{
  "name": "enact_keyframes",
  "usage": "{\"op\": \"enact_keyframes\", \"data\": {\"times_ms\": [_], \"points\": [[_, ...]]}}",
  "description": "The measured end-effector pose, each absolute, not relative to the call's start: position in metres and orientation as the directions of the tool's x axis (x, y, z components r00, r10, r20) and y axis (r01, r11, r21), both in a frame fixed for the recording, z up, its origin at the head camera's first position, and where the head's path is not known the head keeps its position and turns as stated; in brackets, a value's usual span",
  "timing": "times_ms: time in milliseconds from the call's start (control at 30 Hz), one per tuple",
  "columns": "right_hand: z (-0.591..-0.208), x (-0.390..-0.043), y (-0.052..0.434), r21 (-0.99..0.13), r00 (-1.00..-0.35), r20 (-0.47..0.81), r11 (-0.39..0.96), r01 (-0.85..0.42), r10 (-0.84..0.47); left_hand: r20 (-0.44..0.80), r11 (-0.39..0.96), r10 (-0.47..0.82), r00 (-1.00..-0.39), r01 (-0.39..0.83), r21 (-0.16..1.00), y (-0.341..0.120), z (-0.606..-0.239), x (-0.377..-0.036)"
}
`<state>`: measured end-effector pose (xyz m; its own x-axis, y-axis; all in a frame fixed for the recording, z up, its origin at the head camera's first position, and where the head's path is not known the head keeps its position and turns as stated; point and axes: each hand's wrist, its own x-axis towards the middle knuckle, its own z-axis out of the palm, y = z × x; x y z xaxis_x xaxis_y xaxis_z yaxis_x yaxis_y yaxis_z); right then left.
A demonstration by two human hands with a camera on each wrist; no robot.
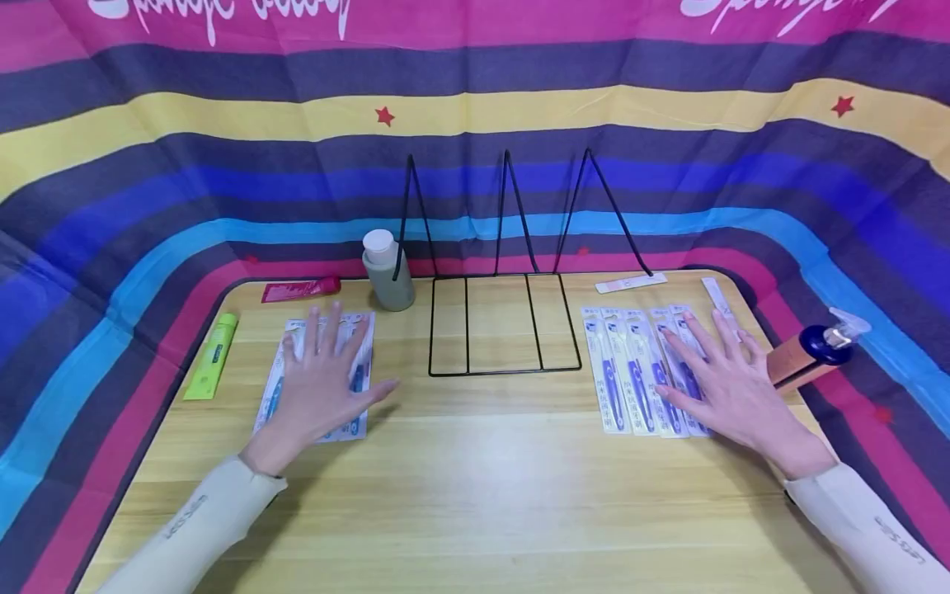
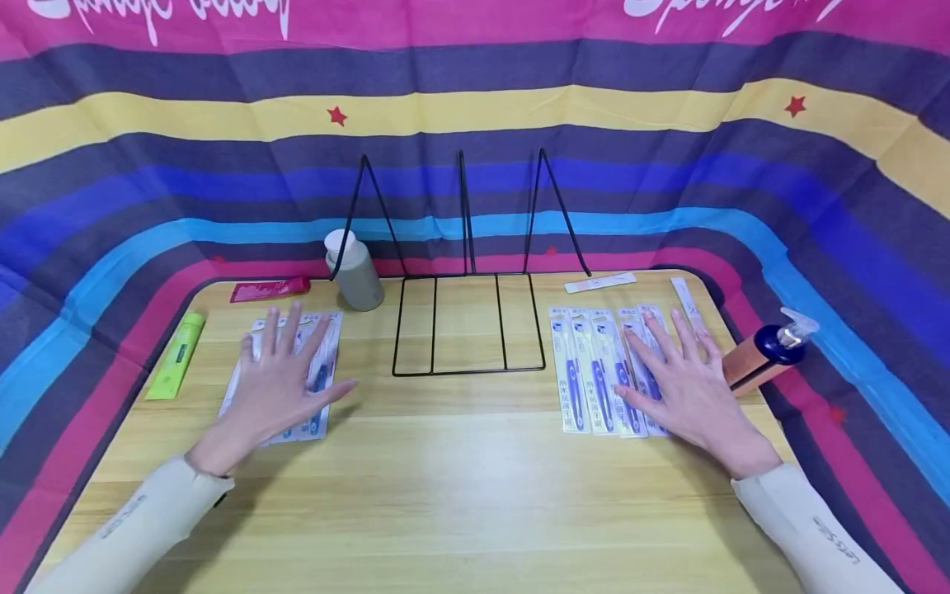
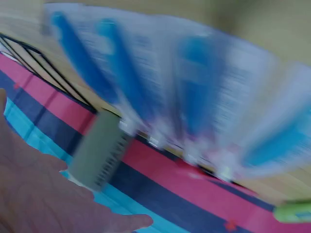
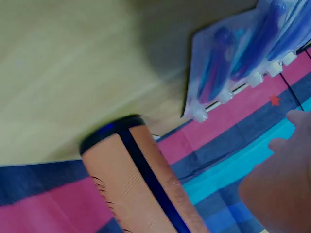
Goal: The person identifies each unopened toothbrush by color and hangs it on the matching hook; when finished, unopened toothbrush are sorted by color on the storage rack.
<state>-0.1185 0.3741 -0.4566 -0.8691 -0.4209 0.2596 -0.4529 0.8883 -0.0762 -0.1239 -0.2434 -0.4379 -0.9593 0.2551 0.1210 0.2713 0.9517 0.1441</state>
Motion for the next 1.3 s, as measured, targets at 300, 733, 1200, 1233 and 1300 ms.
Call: {"op": "enact_keyframes", "data": {"times_ms": [300,733,1200,1233,1300], "points": [[-0.462,-0.099,0.382,-0.226,-0.914,0.252,0.899,-0.375,-0.318,-0.078,0.924,0.287,-0.955,0.254,0.287,-0.185,-0.434,-0.15],[-0.463,-0.098,0.384,-0.581,-1.0,-0.013,0.814,-0.005,-0.015,-0.268,0.882,0.313,-0.911,0.173,0.439,-0.153,-0.449,-0.171],[-0.459,-0.094,0.394,-0.555,-0.991,-0.069,0.821,0.136,0.117,-0.302,0.916,0.277,-0.912,0.156,0.369,-0.139,-0.446,-0.186],[-0.458,-0.094,0.394,-0.562,-0.989,-0.083,0.813,0.151,0.126,-0.3,0.916,0.279,-0.912,0.16,0.367,-0.139,-0.446,-0.186],[-0.457,-0.093,0.395,-0.569,-0.985,-0.107,0.804,0.173,0.136,-0.296,0.916,0.283,-0.912,0.165,0.367,-0.139,-0.447,-0.187]]}}
